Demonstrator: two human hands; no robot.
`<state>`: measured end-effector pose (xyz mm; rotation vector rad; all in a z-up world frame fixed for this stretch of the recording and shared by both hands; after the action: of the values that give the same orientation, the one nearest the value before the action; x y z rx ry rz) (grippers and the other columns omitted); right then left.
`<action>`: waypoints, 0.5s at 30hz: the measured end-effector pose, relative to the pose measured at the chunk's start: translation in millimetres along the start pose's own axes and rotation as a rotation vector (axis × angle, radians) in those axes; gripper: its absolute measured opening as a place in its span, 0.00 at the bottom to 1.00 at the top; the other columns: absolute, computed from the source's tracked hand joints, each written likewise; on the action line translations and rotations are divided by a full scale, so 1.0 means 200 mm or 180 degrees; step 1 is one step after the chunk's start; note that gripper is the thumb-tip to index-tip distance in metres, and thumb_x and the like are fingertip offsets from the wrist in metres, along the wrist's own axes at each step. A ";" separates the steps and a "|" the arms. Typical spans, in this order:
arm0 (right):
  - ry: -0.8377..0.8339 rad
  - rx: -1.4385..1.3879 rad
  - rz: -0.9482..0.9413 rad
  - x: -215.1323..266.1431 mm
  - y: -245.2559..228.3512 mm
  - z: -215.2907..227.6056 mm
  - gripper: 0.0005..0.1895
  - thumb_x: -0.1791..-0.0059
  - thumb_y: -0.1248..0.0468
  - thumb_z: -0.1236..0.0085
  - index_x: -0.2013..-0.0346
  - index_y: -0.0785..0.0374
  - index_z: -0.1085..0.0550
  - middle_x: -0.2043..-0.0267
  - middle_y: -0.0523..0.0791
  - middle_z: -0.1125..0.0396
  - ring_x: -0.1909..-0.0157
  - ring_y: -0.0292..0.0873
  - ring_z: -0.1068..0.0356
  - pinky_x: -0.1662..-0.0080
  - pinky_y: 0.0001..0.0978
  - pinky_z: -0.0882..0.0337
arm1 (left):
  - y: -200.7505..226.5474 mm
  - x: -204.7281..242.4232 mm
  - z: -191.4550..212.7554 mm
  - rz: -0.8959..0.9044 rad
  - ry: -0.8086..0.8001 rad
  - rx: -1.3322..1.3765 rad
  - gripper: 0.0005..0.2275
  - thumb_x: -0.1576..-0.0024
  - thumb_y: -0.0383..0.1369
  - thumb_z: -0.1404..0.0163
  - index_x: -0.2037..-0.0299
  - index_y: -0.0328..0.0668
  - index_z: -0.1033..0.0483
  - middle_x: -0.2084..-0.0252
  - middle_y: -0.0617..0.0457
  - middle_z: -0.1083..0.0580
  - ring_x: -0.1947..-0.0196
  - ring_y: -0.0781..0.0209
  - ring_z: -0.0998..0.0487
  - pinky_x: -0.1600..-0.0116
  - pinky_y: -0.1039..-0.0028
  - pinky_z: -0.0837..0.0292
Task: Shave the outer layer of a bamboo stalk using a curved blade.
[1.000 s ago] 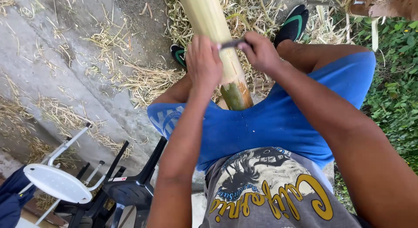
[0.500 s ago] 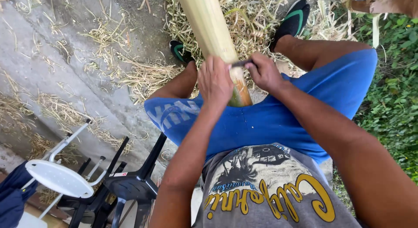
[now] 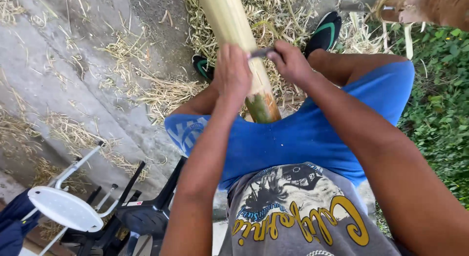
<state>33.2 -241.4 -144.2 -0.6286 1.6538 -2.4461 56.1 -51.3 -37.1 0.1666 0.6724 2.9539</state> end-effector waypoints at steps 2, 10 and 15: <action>0.0261 0.0105 0.0317 -0.03 -0.02 0.00 0.14 0.41 0.62 0.45 0.64 0.69 0.34 0.66 0.54 0.40 0.65 0.55 0.39 0.60 0.47 0.37 | 0.02 -0.01 0.01 -0.0044 0.0024 0.0021 0.07 0.38 0.32 0.51 0.60 0.36 0.33 0.58 0.41 0.33 0.57 0.42 0.30 0.53 0.53 0.34; -0.0764 -0.0112 -0.0098 0.57 0.05 -0.08 0.11 0.44 0.61 0.49 0.64 0.67 0.32 0.67 0.54 0.38 0.62 0.56 0.35 0.58 0.48 0.34 | 0.16 0.60 -0.06 0.0442 -0.0504 0.0073 0.08 0.42 0.30 0.50 0.58 0.33 0.32 0.57 0.38 0.32 0.56 0.40 0.31 0.52 0.53 0.34; -0.0431 0.0705 -0.0137 0.33 -0.18 -0.01 0.14 0.45 0.55 0.45 0.63 0.65 0.29 0.64 0.54 0.35 0.62 0.58 0.31 0.60 0.50 0.32 | -0.05 0.52 -0.05 0.0473 -0.0204 0.0629 0.04 0.37 0.29 0.52 0.59 0.36 0.32 0.57 0.40 0.32 0.54 0.41 0.30 0.48 0.52 0.35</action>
<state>-23.2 -248.3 -94.4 -0.7834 1.3103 -2.5062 -46.3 -33.9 -42.0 0.3402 0.9833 3.0005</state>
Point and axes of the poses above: each hand's wrist, its own x-axis away from the middle knuckle, its own z-axis out of the back of the hand, y = z × x, the point moved 1 cm from there along -x, towards the middle knuckle
